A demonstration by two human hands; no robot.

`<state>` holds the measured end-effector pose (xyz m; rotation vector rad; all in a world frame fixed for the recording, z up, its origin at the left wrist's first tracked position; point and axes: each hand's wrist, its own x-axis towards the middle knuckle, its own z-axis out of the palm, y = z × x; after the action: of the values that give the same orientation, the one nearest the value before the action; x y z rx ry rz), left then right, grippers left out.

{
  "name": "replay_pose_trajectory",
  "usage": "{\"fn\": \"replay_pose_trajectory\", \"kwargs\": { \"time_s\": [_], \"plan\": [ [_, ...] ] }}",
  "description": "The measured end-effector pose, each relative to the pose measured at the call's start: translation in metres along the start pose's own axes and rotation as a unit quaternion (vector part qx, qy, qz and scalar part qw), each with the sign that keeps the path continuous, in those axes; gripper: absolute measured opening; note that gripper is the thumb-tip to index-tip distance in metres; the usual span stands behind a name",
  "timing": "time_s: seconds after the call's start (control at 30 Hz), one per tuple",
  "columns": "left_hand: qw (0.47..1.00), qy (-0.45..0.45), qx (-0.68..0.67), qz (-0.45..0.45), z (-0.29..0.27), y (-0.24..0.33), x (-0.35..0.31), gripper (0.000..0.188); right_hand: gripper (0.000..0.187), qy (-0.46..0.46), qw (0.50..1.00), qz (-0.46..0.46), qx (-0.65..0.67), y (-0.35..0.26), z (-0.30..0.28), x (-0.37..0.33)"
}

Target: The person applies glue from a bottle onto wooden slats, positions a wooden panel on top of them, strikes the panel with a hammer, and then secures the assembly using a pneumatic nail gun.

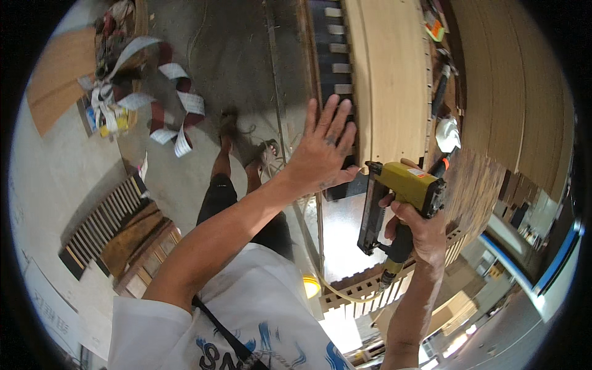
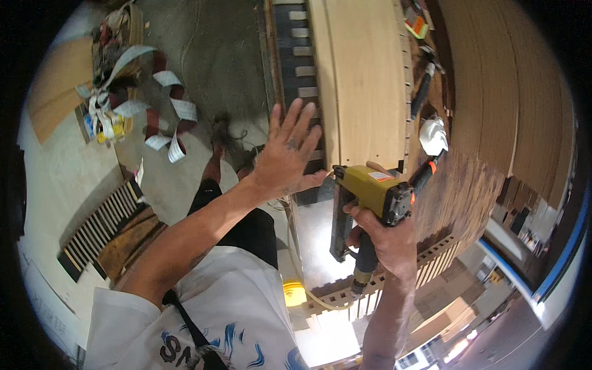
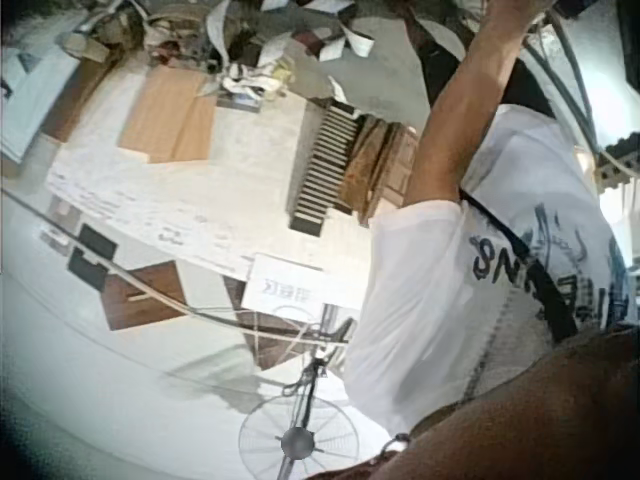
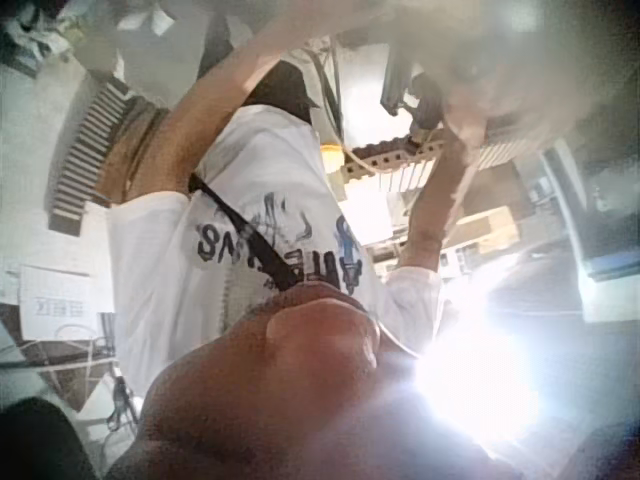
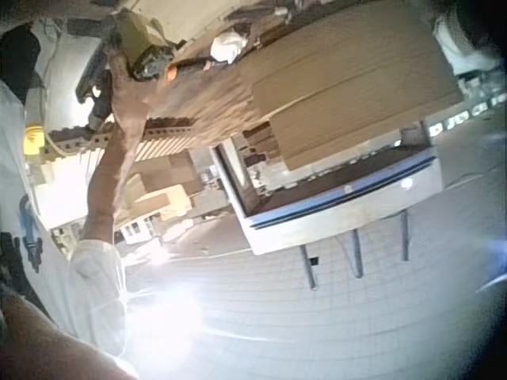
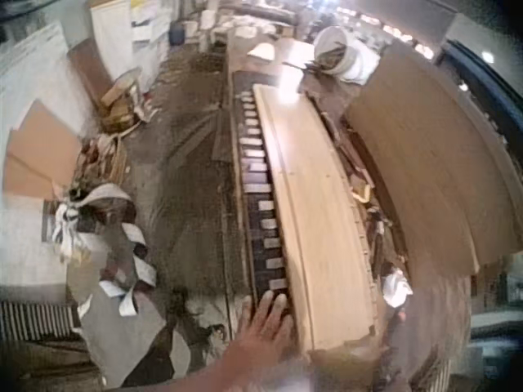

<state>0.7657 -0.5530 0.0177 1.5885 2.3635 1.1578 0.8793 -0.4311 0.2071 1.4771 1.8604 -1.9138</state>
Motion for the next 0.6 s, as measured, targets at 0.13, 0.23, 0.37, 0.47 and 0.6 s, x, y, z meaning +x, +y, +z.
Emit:
{"fn": "replay_pose_trajectory", "kwargs": {
  "time_s": [0.13, 0.23, 0.37, 0.47, 0.6],
  "plan": [
    [1.0, 0.014, -0.022, -0.011, 0.005, 0.004, -0.002, 0.076, 0.058, 0.002, 0.999, 0.022, -0.042, 0.0, 0.0, 0.002],
    [0.999, 0.036, -0.013, -0.016, 0.006, 0.001, -0.004, 0.076, 0.059, -0.016, 0.999, 0.015, -0.047, 0.001, -0.001, 0.003],
    [0.999, 0.032, -0.01, -0.014, 0.005, 0.003, -0.002, 0.075, 0.062, -0.024, 0.999, -0.006, -0.036, 0.009, -0.004, 0.004],
    [0.999, 0.035, -0.016, -0.014, 0.006, 0.003, -0.001, 0.074, 0.063, -0.022, 0.999, -0.018, -0.035, 0.011, -0.004, 0.006],
    [0.999, 0.026, -0.026, -0.026, 0.006, 0.003, -0.003, 0.076, 0.063, -0.02, 0.999, -0.02, -0.043, 0.008, -0.002, 0.009]
  ]
}}
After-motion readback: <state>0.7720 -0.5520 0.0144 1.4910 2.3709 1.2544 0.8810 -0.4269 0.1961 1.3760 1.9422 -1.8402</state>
